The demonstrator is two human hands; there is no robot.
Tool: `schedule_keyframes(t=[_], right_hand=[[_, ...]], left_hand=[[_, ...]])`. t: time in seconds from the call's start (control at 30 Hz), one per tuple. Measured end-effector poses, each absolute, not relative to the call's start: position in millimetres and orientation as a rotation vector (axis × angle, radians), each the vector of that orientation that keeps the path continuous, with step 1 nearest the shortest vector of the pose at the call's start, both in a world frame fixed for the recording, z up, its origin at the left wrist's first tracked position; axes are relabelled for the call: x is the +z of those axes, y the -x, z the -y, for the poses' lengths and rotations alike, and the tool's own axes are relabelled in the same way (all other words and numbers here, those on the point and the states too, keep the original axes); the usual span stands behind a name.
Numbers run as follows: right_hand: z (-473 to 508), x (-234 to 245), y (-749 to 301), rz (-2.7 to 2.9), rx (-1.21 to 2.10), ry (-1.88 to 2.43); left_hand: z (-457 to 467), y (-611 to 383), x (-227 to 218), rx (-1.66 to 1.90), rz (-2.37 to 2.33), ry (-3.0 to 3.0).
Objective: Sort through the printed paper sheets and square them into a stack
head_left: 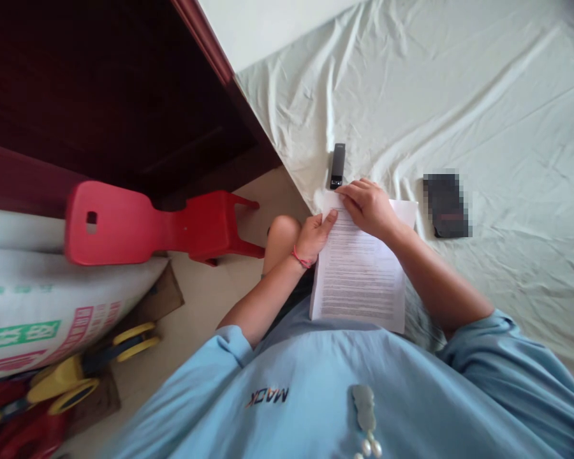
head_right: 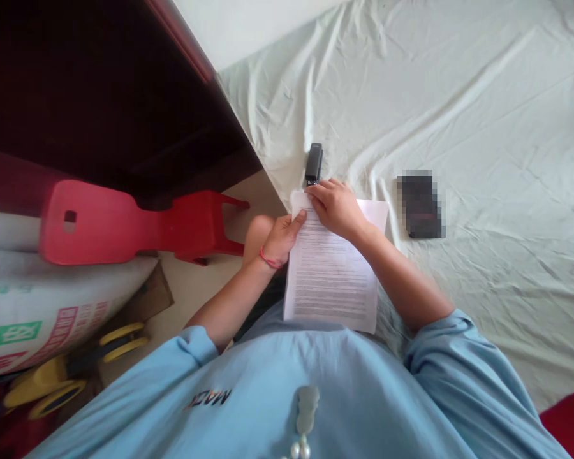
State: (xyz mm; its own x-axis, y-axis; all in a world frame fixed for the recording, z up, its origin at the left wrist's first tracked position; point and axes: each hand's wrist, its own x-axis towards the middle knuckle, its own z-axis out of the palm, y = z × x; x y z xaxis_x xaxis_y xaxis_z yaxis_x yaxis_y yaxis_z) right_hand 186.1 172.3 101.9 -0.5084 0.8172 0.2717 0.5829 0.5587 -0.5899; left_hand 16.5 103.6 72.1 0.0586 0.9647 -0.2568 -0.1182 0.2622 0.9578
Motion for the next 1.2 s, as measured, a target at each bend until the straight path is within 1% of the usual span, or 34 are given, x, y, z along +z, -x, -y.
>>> schedule_keyframes(t=[0.2,0.37,0.57,0.7,0.9,1.07,1.2], right_hand=[[-174,98,-185,2.176,0.784,1.018],[-174,94,-184,2.236,0.718,1.146],[-178,93,-185,2.298,0.764,1.191],[-184,91,-186,2.269,0.819,1.254],[-202,78,-189,2.335,0.795,1.511],[-219,77,-189,2.392,0.721,1.636],[-229,78,-186,2.463,0.659,1.662]], left_hand=[[-107,-18,70,1.016,-1.205,-0.973],[-108,-17,65,1.044,-1.241,-0.974],[-111,-14,63,1.037,-1.234,-0.934],[-114,-13,53,1.031,-1.212,-0.887],[-118,-10,42,1.083,-1.255,-0.931],[-127,-4,45,0.887,-1.480,-1.137],[-138,-4,50,0.785,-1.585,-1.153]])
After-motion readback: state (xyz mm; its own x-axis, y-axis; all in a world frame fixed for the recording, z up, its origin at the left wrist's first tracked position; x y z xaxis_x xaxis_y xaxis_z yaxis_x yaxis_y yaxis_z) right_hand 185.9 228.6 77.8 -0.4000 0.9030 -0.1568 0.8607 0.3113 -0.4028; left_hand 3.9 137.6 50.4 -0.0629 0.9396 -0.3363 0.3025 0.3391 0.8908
